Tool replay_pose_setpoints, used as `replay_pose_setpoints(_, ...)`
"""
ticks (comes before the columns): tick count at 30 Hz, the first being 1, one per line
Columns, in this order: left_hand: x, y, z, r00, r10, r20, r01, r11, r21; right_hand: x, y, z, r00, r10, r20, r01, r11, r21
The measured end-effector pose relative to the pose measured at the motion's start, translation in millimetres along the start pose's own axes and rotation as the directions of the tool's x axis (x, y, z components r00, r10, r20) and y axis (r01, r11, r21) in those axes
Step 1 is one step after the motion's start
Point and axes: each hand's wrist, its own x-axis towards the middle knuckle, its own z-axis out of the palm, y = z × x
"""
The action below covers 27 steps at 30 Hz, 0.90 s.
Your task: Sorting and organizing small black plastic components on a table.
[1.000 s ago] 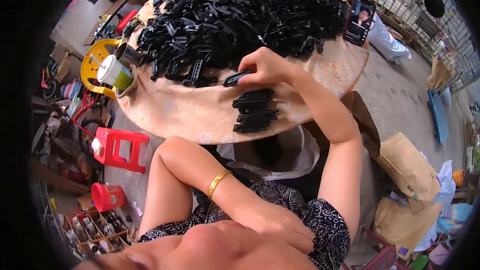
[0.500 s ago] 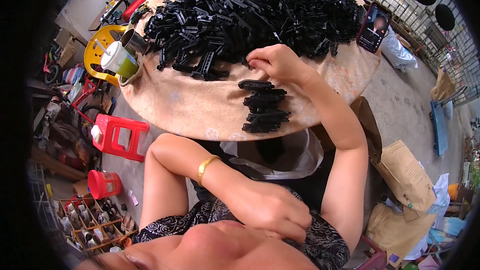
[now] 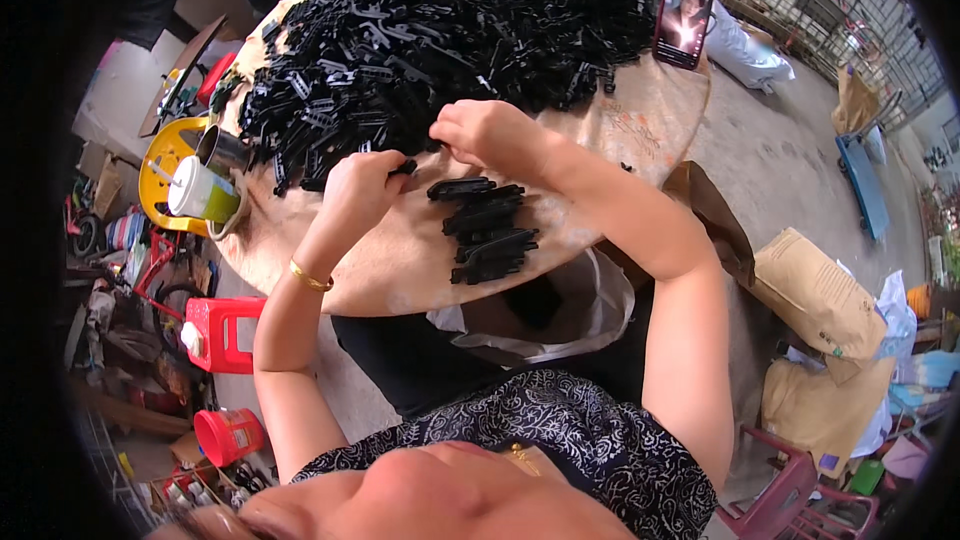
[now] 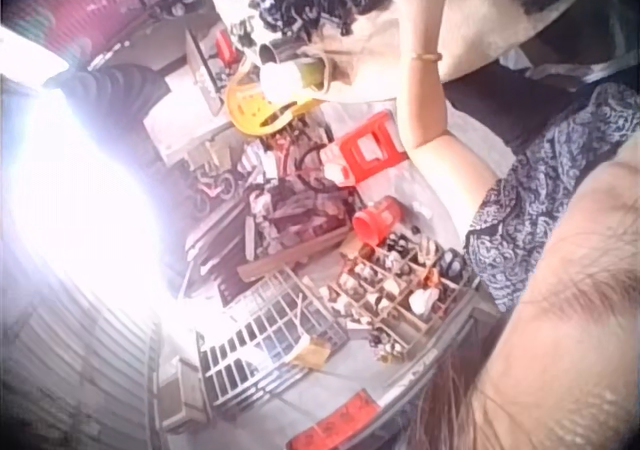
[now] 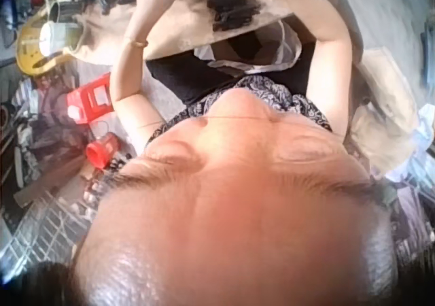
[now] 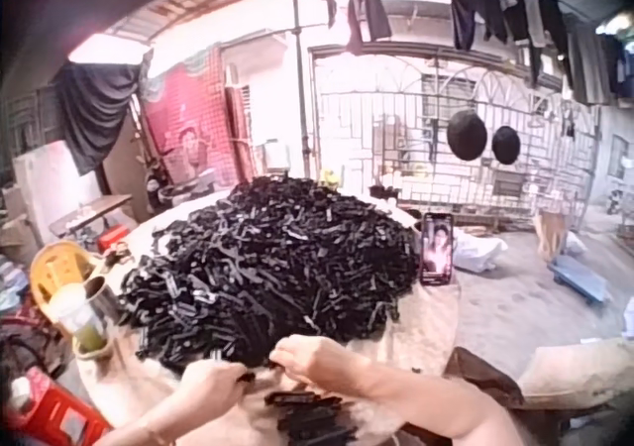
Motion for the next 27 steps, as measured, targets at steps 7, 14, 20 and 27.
replay_pose_setpoints(7, 35, 25, -8, 0.963, -0.194, 0.187, 0.256, 0.443, -0.859, 3, -8, -23, 0.826, 0.539, -0.164, -0.281, 0.647, 0.709)
replay_pose_setpoints(14, 35, 21, 7, 0.977, -0.13, 0.172, 0.176, 0.025, -0.984, 4, -9, -15, 0.893, 0.44, -0.098, -0.293, 0.731, 0.617)
replay_pose_setpoints(20, 27, 17, 8, 0.977, -0.156, 0.144, 0.18, 0.244, -0.953, 3, -13, -12, 0.934, 0.325, -0.147, -0.224, 0.854, 0.469)
replay_pose_setpoints(27, 26, 18, 13, 0.986, -0.147, 0.085, 0.122, 0.268, -0.956, 2, -10, -10, 0.949, 0.301, -0.089, -0.206, 0.81, 0.55)
